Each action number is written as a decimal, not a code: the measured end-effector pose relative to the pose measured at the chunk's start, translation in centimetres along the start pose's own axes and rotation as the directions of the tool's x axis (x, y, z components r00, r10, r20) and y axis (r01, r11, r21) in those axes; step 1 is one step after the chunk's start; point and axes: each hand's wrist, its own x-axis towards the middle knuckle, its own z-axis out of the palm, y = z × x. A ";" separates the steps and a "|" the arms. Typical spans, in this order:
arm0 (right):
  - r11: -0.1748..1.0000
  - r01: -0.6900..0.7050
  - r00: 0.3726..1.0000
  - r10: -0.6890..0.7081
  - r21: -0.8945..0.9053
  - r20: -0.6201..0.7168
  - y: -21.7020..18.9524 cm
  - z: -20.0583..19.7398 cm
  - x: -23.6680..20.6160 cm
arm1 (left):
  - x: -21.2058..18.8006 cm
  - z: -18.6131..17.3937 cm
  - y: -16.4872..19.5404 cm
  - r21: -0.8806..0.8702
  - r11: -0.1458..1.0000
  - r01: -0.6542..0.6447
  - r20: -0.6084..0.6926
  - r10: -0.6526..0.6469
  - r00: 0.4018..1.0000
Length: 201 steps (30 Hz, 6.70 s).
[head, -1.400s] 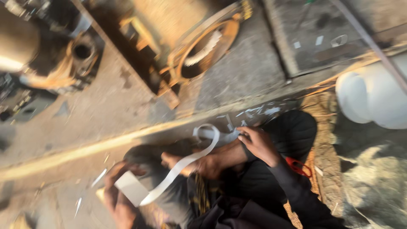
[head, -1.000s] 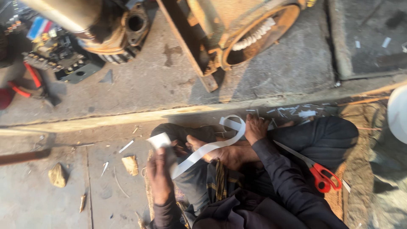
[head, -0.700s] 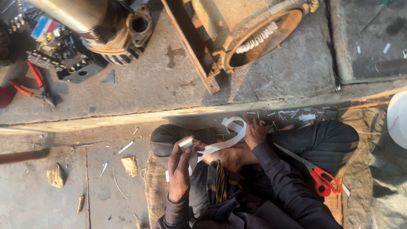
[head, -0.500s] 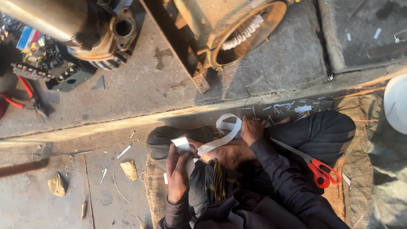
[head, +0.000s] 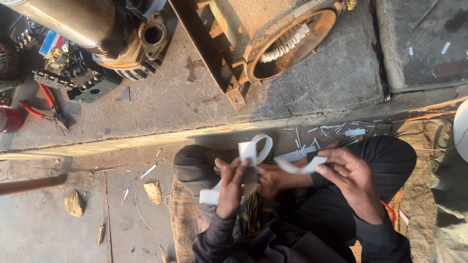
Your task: The person sits on the floor and uses red-handled scissors to cut a white strip of material into small rectangular pieces. The person folds the strip, cuts it, and places the cut pieces into a nearby motor housing.
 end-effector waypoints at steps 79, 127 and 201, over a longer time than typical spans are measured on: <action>0.948 0.260 0.961 -0.273 -0.182 -0.050 -1.6 8.1 0.2 | -0.7 5.9 0.9 0.177 0.979 -0.100 0.303 0.043 0.952; 0.953 0.224 0.969 -0.240 -0.202 -0.056 -1.4 7.7 0.1 | -0.6 6.3 0.3 0.190 0.973 -0.134 0.263 0.081 0.961; 0.493 0.344 0.905 0.052 -0.799 0.423 -5.1 6.0 2.8 | 1.2 5.7 5.8 0.814 -0.122 -0.568 0.575 0.303 0.760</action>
